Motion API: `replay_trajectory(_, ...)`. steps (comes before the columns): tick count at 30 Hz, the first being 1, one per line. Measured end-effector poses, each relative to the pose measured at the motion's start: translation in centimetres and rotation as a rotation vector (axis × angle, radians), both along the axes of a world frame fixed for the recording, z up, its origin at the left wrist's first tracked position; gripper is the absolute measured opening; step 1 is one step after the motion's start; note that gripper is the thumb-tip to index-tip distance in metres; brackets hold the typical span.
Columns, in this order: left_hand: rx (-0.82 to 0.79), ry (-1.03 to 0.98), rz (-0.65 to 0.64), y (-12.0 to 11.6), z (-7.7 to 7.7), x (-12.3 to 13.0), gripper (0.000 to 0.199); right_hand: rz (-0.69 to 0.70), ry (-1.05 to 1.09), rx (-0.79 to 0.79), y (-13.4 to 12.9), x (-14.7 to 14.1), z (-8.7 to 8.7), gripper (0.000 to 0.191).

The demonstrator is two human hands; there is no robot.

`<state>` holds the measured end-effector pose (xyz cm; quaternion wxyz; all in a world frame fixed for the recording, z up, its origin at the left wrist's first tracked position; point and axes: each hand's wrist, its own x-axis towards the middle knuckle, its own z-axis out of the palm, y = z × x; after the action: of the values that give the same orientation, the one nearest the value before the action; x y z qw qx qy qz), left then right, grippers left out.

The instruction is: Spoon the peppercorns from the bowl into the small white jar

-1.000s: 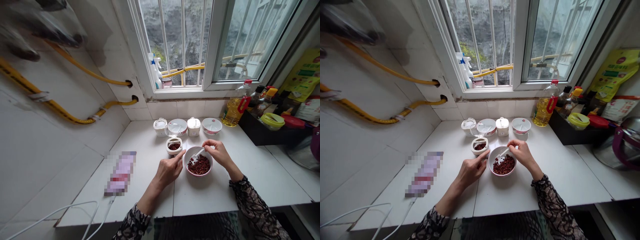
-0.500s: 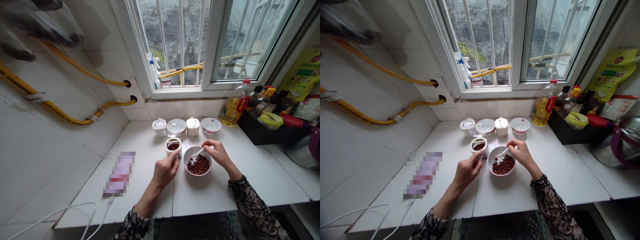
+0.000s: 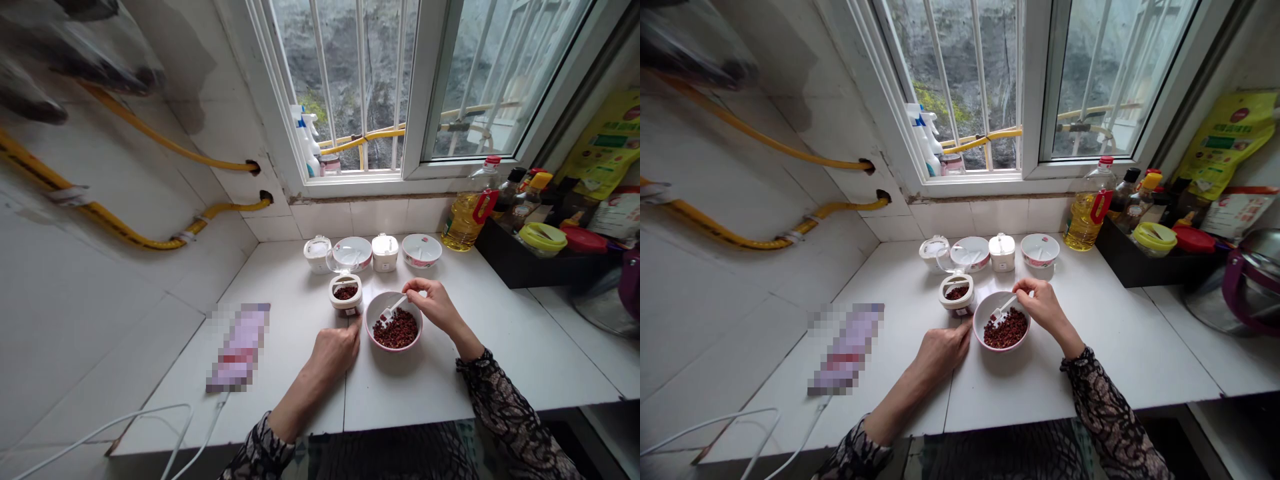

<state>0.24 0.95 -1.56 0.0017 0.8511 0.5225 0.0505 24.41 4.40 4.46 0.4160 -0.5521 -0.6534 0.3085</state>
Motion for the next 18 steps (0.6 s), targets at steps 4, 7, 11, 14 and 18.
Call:
replay_trajectory(4, -0.044, -0.073, 0.034, 0.0, -0.1, -0.3, 0.03, -0.001, -0.007, -0.002, 0.0, 0.0, 0.1, 0.02)
replay_trajectory(7, -0.056, -0.174, 0.061, 0.0, -0.4, -0.9, 0.025, -0.002, -0.007, -0.002, 0.0, 0.0, 0.1, 0.021)
replay_trajectory(11, -0.073, -0.238, 0.106, 0.0, -0.4, -1.6, 0.026, -0.01, -0.008, -0.003, 0.0, 0.0, 0.0, 0.021)
replay_trajectory(14, -0.089, -0.231, 0.147, 0.1, -0.2, -1.5, 0.028, -0.001, -0.002, 0.006, 0.1, 0.0, 0.0, 0.021)
replay_trajectory(18, -0.095, -0.202, 0.143, 0.5, -0.3, -0.9, 0.023, -0.003, -0.001, 0.01, 0.1, 0.0, -0.1, 0.021)
